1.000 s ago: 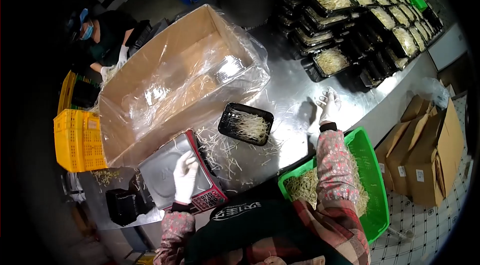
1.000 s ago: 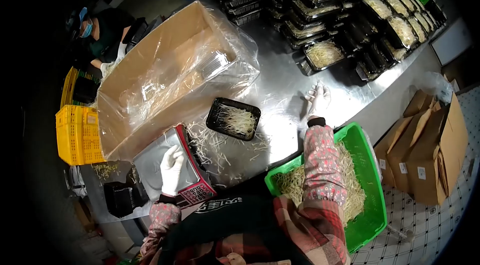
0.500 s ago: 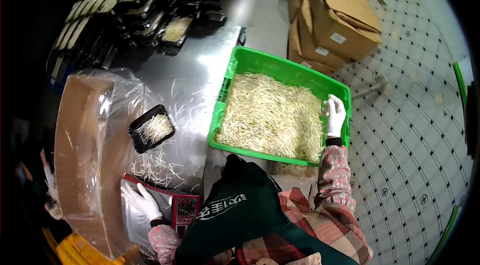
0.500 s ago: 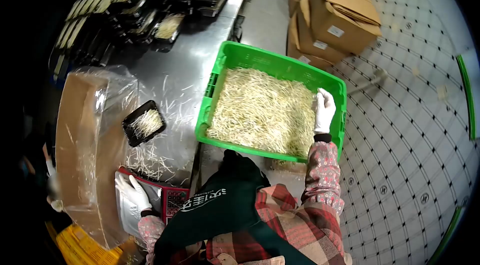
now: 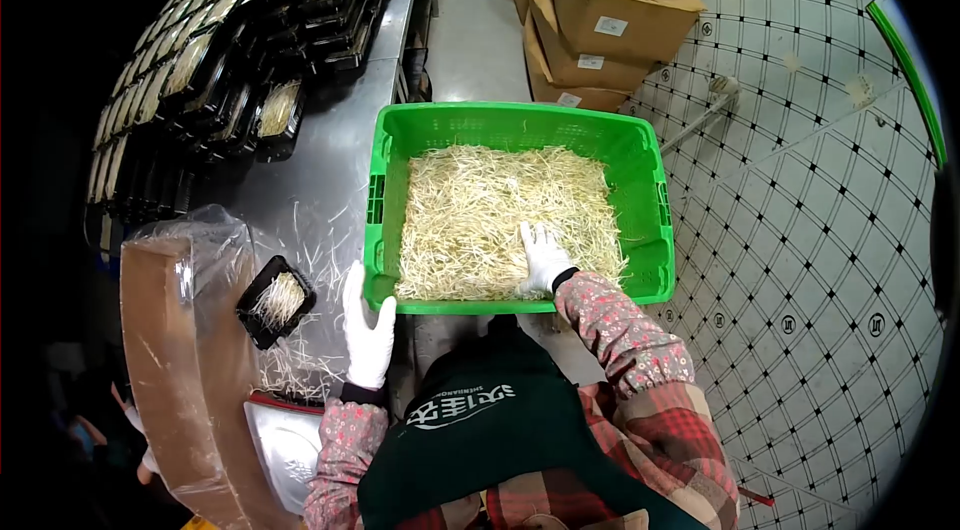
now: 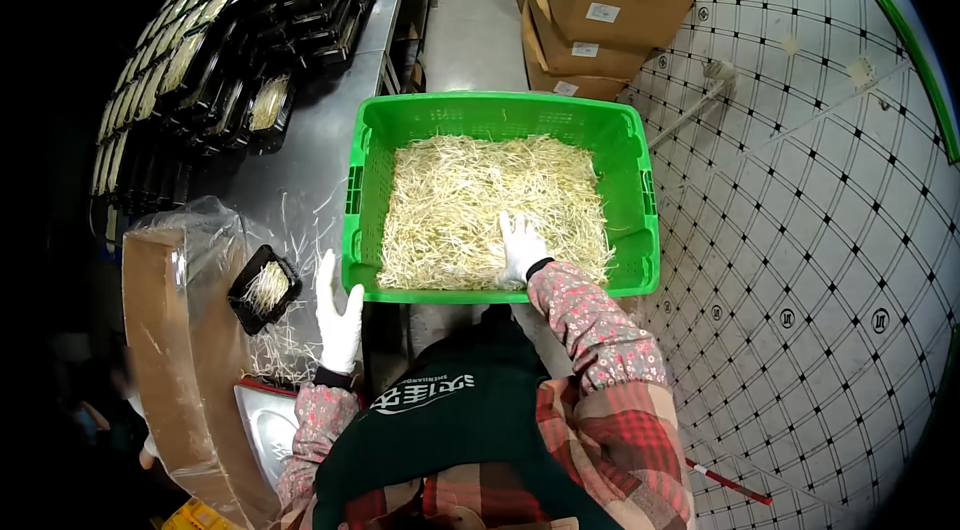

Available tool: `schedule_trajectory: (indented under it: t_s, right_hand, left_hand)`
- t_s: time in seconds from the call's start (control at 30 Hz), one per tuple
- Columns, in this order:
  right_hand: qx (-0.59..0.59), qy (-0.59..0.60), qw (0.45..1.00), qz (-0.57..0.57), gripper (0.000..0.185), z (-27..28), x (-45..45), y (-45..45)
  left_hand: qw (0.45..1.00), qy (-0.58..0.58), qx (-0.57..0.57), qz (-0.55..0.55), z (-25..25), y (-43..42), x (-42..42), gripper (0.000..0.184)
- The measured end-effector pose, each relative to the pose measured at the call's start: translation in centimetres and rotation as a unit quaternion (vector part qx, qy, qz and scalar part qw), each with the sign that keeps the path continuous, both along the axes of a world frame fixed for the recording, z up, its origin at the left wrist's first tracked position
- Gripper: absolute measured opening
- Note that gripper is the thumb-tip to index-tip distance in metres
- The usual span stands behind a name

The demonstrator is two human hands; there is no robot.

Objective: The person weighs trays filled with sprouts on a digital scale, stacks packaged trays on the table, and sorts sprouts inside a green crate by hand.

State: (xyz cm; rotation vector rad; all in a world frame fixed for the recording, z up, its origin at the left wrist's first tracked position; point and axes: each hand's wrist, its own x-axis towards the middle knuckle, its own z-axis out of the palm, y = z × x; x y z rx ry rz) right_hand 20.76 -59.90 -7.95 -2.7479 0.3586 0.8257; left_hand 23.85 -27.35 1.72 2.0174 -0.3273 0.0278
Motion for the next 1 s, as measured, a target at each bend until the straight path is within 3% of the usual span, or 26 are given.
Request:
schedule_trajectory:
  t_s: [0.07,0.13,0.17,0.2,0.33,0.4,0.47,0.53,0.6,0.67,0.7,0.73,0.83,0.93,1.0]
  right_hand:
    - [0.015,-0.02,1.0,0.002,0.115,-2.4,0.8,-1.3]
    - [0.079,-0.088,0.993,0.012,0.075,-3.8,1.5,-3.9]
    - [0.065,-0.073,0.995,0.003,0.045,-3.2,2.0,-5.3]
    - [0.063,-0.024,0.997,-0.032,0.04,-0.6,3.3,-6.3]
    - [0.053,-0.147,0.987,-0.043,0.04,3.5,8.9,-9.9]
    - [0.044,-0.168,0.985,0.023,0.059,0.1,12.6,-11.7]
    - [-0.044,-0.115,0.988,0.096,0.107,-1.2,15.0,-11.2]
    - [-0.071,-0.246,0.961,0.105,0.104,-1.4,14.9,-8.6]
    - [0.061,-0.225,0.966,0.109,0.102,-3.5,14.7,-5.3]
    - [0.183,-0.098,0.964,0.164,0.102,-3.2,13.5,-1.3]
    - [0.141,-0.139,0.965,0.173,0.099,-4.7,12.1,1.1]
    - [0.097,-0.178,0.963,0.179,0.096,-6.3,11.0,2.9]
    - [0.072,-0.141,0.975,0.158,0.088,-6.2,10.5,4.9]
    - [0.132,-0.078,0.979,0.136,0.08,-5.9,11.7,4.7]
    - [0.138,-0.058,0.977,0.154,0.07,-5.3,11.3,4.9]
  left_hand:
    - [1.0,0.01,0.005,-0.01,-1.3,-0.9,0.8,0.056]
    - [0.999,0.026,0.015,-0.01,-1.5,-1.7,1.2,0.053]
    - [0.998,0.047,0.028,-0.005,-1.3,-2.2,1.4,0.052]
    - [0.997,0.069,0.03,-0.004,-2.2,-2.2,1.8,0.053]
    - [0.982,0.141,0.116,-0.052,-3.9,-3.4,3.2,0.065]
    - [0.963,0.153,0.199,-0.092,-4.3,-4.7,4.3,0.073]
    - [0.926,0.182,0.292,-0.155,-5.0,-5.7,5.8,0.088]
    - [0.888,0.18,0.368,-0.207,-5.7,-6.4,7.3,0.096]
    - [0.87,0.189,0.389,-0.236,-7.5,-6.7,8.9,0.104]
    - [0.814,0.147,0.478,-0.296,-9.2,-7.7,10.7,0.111]
    - [0.786,0.15,0.513,-0.312,-8.7,-9.0,11.7,0.106]
    - [0.775,0.146,0.527,-0.315,-10.1,-9.5,12.7,0.114]
    - [0.732,0.152,0.57,-0.341,-13.1,-11.0,15.3,0.13]
    - [0.679,0.2,0.59,-0.388,-15.4,-11.2,16.0,0.125]
    - [0.722,0.155,0.546,-0.395,-14.8,-9.7,14.7,0.111]
